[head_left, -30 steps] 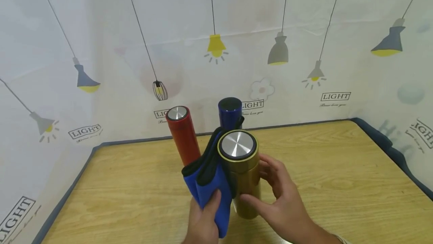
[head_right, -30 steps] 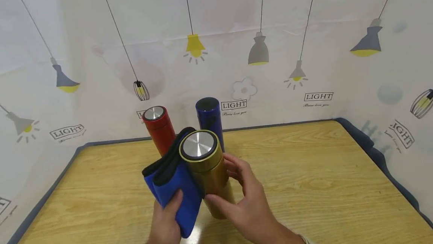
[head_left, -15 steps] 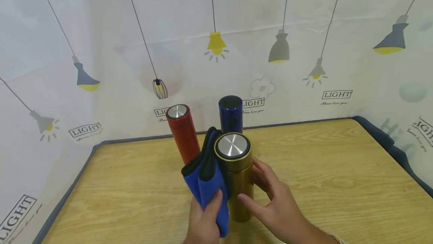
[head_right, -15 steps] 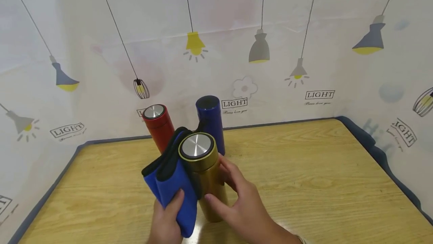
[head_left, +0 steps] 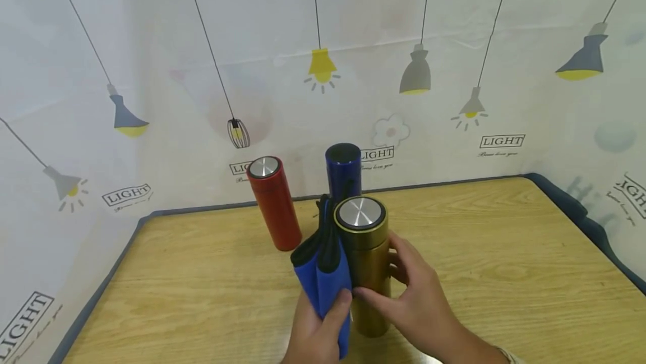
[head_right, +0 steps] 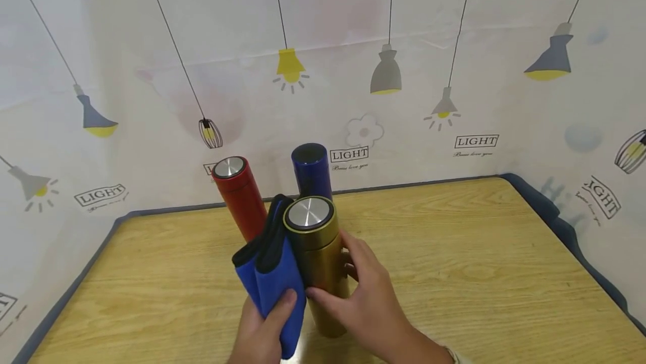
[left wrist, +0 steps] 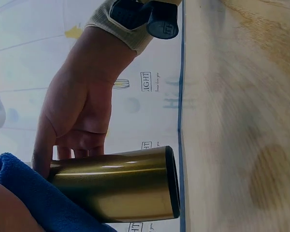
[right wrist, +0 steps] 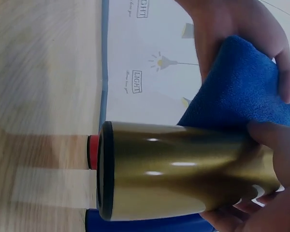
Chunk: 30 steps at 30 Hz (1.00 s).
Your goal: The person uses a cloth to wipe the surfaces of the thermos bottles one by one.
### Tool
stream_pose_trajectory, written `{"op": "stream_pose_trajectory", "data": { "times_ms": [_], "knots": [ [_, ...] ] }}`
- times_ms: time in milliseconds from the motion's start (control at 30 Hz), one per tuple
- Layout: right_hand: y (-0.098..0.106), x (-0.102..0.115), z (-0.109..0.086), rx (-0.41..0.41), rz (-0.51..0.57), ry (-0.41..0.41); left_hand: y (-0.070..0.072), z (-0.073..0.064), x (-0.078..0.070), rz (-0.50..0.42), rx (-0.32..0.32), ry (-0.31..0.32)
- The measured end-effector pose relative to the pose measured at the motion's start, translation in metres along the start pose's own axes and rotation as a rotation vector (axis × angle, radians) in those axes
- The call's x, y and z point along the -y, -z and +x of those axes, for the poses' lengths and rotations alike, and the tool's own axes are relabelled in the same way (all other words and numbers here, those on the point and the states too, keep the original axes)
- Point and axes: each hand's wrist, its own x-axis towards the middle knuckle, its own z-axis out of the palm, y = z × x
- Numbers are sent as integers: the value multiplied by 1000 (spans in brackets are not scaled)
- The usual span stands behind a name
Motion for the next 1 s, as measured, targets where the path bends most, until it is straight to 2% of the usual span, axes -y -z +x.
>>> {"op": "stream_pose_trajectory", "data": {
  "times_ms": [133,300,367,433,567,633,667,733,800,933,1000],
  "knots": [
    [2,0,1,-35,-9,22,-1,0,-2,45,13,-40],
    [6,1,3,-57,-69,47,-2,1,-2,57,42,-152],
    [8,2,4,-57,-79,50,-3,0,-1,55,39,-158],
    [8,3,4,-56,-71,47,-5,-1,0,62,6,-111],
    [9,6,3,-29,-33,15,-10,-4,-1,36,-126,138],
    [9,7,2,-7,-24,16,-11,-3,-3,3,-186,241],
    [9,8,2,13,-13,21,-10,-2,-5,-16,-211,270],
    [10,8,2,54,14,41,-8,1,-7,-56,-246,288],
    [10,8,2,94,48,70,-6,3,-10,-123,-267,276],
    [10,7,2,143,78,84,-2,4,-10,-208,-293,195],
    [10,6,1,138,82,81,-2,3,-10,-221,-295,182]
  ]
}}
